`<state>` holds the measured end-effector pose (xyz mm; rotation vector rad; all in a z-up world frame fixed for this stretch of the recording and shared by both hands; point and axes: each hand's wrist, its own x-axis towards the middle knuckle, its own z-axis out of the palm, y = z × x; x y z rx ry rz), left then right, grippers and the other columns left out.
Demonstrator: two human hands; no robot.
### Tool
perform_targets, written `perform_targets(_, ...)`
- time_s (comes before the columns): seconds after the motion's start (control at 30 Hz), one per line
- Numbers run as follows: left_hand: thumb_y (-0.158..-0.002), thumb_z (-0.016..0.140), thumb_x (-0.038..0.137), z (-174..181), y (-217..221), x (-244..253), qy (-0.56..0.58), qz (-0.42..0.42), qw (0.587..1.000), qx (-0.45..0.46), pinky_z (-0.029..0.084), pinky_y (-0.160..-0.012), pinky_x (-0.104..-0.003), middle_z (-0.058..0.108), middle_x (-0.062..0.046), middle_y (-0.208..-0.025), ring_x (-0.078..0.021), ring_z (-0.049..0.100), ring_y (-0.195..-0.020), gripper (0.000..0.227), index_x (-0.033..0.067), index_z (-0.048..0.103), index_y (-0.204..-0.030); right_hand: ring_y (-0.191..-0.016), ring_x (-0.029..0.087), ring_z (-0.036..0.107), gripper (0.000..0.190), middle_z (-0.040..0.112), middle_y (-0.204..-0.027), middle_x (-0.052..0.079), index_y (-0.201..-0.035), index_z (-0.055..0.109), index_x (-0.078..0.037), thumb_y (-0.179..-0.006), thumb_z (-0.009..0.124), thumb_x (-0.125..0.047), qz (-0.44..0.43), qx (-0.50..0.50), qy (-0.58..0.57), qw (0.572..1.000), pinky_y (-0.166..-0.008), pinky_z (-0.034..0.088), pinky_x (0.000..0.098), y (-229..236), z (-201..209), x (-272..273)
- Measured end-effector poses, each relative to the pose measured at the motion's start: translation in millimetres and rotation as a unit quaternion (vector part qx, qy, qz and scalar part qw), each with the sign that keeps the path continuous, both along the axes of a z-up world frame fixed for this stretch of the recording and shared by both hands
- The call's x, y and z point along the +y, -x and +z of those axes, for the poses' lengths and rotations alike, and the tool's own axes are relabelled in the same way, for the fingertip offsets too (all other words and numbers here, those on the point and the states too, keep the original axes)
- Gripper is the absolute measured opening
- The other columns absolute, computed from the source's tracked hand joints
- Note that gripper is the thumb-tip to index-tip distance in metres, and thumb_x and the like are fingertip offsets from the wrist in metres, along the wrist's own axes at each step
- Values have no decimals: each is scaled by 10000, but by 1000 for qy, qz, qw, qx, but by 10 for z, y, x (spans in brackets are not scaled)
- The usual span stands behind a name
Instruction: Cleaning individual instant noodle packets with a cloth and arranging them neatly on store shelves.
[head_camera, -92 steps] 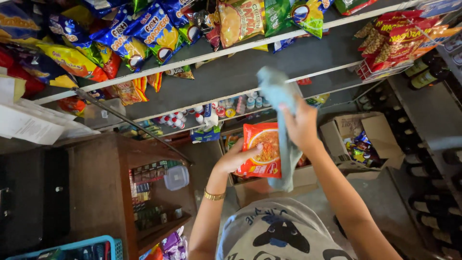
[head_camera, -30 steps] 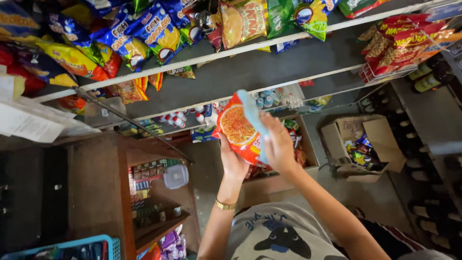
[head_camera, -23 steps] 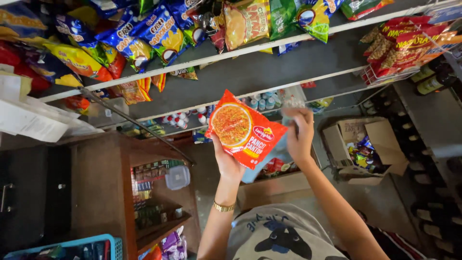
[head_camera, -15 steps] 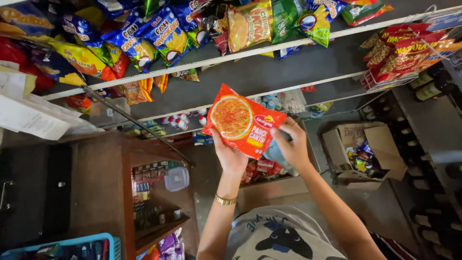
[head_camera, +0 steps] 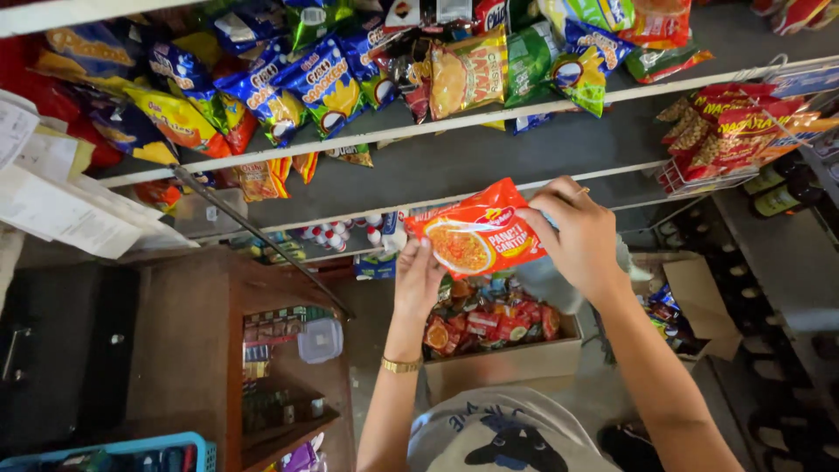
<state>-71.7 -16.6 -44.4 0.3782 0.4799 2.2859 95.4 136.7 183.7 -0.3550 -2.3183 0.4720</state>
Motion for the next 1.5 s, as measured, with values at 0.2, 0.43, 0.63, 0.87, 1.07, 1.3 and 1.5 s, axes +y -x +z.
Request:
perform_targets(0.2, -1056, 562, 155, 590, 26, -31, 28, 4, 1000, 0, 599, -973, -396, 743, -103, -1205, -210, 720, -1096, 222, 27, 695, -1179, -882, 309, 655, 168, 660, -976, 155, -953, 651, 36, -925, 757, -91, 81, 35, 70, 994, -800, 515, 362, 166, -205, 266)
perform_targets(0.43, -1025, 626, 20, 627, 328, 25, 96, 39, 988, 113, 604, -800, -303, 759, -86, -1070, -133, 716, -922, 158, -7, 728, -1144, -872, 239, 643, 147, 671, -982, 139, -976, 649, 43, -930, 749, -54, 106, 59, 116, 986, -786, 506, 338, 288, -49, 550)
perform_targets(0.63, -1011, 681, 43, 1417, 815, -75, 202, 110, 946, 230, 460, -580, -218, 736, -37, -858, -53, 584, -676, 128, -15, 787, -1053, -863, 176, 714, 227, 764, -1000, 97, -1041, 744, 0, -842, 798, -94, 215, -44, 136, 966, -776, 549, 301, 481, 405, 751)
perform_targets(0.87, -1032, 770, 142, 2596, 1654, 100, 231, 289, 709, 601, 345, -624, -262, 492, -43, -723, -75, 420, -715, 334, -68, 623, -817, -874, 151, 726, 200, 796, -997, 98, -1076, 764, -21, -915, 761, -141, 184, -18, 80, 979, -800, 548, 301, 1075, 849, 1308)
perform_targets(1.07, -989, 724, 178, 3848, 2040, 613, 240, 361, 671, 602, 368, -495, -269, 543, -10, -606, -56, 449, -577, 254, -34, 712, -849, -876, 144, 692, 246, 778, -977, 112, -1094, 753, 4, -956, 762, -200, 76, 62, 81, 992, -796, 527, 316, 1925, 1517, 1760)
perform_targets(1.3, -930, 711, 155, 4192, 2968, 1563, 211, 439, 691, 534, 604, -541, -332, 743, -98, -643, -152, 763, -575, 188, -10, 738, -844, -914, 125, 669, 199, 772, -1009, 47, -1060, 774, 13, -936, 745, -140, 140, 190, 249, 939, -812, 520, 307, 3474, 1651, 2639)
perform_targets(1.5, -843, 730, 119, 3837, 3879, 2482, 302, 580, 537, 533, 571, -648, -468, 680, -212, -699, -401, 700, -698, 158, -25, 699, -786, -851, 166, 681, 202, 768, -959, 81, -1023, 780, 12, -906, 701, -132, 60, 169, 350, 919, -749, 531, 341, 4549, 1344, 3276)
